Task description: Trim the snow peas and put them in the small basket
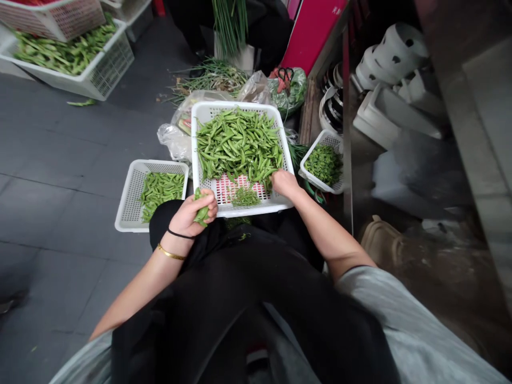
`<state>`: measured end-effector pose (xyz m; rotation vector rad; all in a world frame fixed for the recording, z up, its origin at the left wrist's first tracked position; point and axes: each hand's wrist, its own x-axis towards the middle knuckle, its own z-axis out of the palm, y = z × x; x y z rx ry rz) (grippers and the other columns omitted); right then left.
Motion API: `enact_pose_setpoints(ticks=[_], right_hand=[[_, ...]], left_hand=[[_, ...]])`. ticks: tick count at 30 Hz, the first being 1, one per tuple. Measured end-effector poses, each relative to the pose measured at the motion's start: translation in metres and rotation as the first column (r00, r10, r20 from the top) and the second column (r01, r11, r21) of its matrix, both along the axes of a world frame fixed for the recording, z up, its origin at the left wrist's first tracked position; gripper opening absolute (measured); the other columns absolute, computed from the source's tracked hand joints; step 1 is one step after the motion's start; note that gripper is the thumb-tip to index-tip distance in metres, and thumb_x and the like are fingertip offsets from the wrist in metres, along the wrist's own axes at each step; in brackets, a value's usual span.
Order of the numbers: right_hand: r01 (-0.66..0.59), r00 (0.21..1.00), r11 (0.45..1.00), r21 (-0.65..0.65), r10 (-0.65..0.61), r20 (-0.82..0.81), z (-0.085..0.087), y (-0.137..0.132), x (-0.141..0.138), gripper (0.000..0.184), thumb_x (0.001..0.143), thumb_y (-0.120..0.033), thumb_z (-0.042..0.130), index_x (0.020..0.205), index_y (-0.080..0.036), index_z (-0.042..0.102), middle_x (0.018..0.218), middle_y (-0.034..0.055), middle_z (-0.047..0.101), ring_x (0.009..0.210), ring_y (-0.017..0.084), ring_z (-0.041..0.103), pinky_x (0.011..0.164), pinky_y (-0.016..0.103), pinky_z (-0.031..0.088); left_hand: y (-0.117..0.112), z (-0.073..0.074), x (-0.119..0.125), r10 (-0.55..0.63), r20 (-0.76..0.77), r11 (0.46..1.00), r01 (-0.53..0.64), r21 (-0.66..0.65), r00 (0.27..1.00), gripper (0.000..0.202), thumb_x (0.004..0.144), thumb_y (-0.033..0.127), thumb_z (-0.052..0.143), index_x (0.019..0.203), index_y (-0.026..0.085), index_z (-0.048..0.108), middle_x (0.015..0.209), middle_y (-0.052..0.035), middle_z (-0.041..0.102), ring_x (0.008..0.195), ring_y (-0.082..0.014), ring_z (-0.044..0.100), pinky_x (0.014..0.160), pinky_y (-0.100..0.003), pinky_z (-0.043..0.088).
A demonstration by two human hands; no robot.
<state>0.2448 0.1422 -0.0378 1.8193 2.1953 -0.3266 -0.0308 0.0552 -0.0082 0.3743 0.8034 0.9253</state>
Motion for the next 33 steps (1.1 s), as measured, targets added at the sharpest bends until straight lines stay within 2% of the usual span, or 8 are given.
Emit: enact_pose_setpoints(ticks=[3,7,10,13,19,27,30,33], right_hand=[[-0.030,0.943,0.992,0.124,0.069,-0.326,0.014,-0.021,-0.008,0.029,0.092,-0.023,0.043,0.095,-0.011,0.070,0.095,0.0123,0.067,0.092,0.019,0.062,0.086,0.031,0.047],[-0.094,0.561,0.959,0.269,0.274,-0.781,0.031,-0.073,-0.036,0.023,0.088,-0.024,0.051,0.103,-0.015,0.066,0.095,0.0075,0.065,0.084,0.014,0.061,0.079,0.029,0.049],[-0.248,0.362,0.905,0.345,0.416,-0.834,0.036,-0.104,-0.055,0.024,0.089,-0.023,0.049,0.106,-0.016,0.064,0.093,0.0076,0.065,0.081,0.013,0.059,0.076,0.029,0.050],[-0.425,0.277,0.838,0.342,0.480,-0.832,0.041,-0.110,-0.058,0.021,0.088,-0.026,0.053,0.101,-0.016,0.066,0.087,0.0066,0.065,0.077,0.013,0.060,0.074,0.027,0.050],[-0.022,0.377,0.972,0.232,0.223,-0.899,0.057,-0.081,-0.049,0.013,0.085,-0.027,0.059,0.083,-0.015,0.064,0.070,-0.0003,0.060,0.059,0.008,0.053,0.059,0.021,0.045],[-0.313,0.568,0.837,0.449,0.544,-0.618,0.058,-0.074,-0.059,0.015,0.087,-0.022,0.051,0.075,-0.016,0.059,0.075,0.0025,0.058,0.068,0.011,0.052,0.061,0.022,0.039],[-0.308,0.645,0.789,0.531,0.583,-0.493,0.053,-0.076,-0.065,0.015,0.084,-0.020,0.051,0.070,-0.016,0.057,0.070,0.0025,0.056,0.062,0.011,0.048,0.057,0.023,0.036],[-0.220,0.652,0.751,0.623,0.588,-0.479,0.052,-0.076,-0.064,0.018,0.084,-0.019,0.049,0.066,-0.017,0.054,0.067,0.0028,0.055,0.060,0.012,0.047,0.056,0.024,0.037]], left_hand=[[-0.004,-0.002,0.014,-0.060,-0.082,0.998,0.059,-0.007,0.995,0.023,0.064,0.021,0.077,0.069,0.013,0.056,0.052,0.0034,0.049,0.040,-0.0056,0.044,0.032,-0.014,0.027],[-0.008,-0.006,0.034,-0.062,-0.194,0.998,0.055,-0.045,0.979,0.030,0.062,0.026,0.079,0.082,0.009,0.064,0.059,-0.0013,0.059,0.041,-0.0058,0.047,0.033,-0.015,0.031],[-0.011,-0.003,0.038,-0.004,-0.169,1.000,0.009,0.028,0.986,0.031,0.063,0.030,0.079,0.083,0.010,0.065,0.063,-0.0019,0.062,0.043,-0.0053,0.048,0.035,-0.015,0.034],[-0.016,0.004,0.032,-0.003,-0.244,0.993,0.032,0.115,0.970,0.029,0.065,0.031,0.078,0.080,0.010,0.064,0.066,-0.0035,0.065,0.042,-0.0059,0.050,0.034,-0.016,0.035],[-0.025,0.014,0.024,-0.169,-0.396,0.959,0.244,0.147,0.903,0.029,0.062,0.028,0.081,0.079,0.013,0.062,0.061,-0.0051,0.067,0.039,-0.0094,0.053,0.033,-0.017,0.035],[-0.026,0.012,0.027,-0.243,-0.341,0.953,0.289,0.089,0.908,0.031,0.061,0.027,0.081,0.076,0.014,0.058,0.056,-0.0022,0.064,0.036,-0.0098,0.053,0.031,-0.016,0.034],[-0.024,0.007,0.031,-0.254,-0.211,0.965,0.263,0.017,0.944,0.033,0.060,0.030,0.081,0.074,0.014,0.056,0.055,-0.0009,0.062,0.033,-0.0074,0.049,0.029,-0.015,0.031],[-0.019,0.002,0.031,-0.117,-0.108,0.993,0.116,-0.016,0.987,0.034,0.062,0.033,0.079,0.071,0.013,0.053,0.060,-0.0011,0.063,0.035,-0.0042,0.046,0.030,-0.014,0.030]])
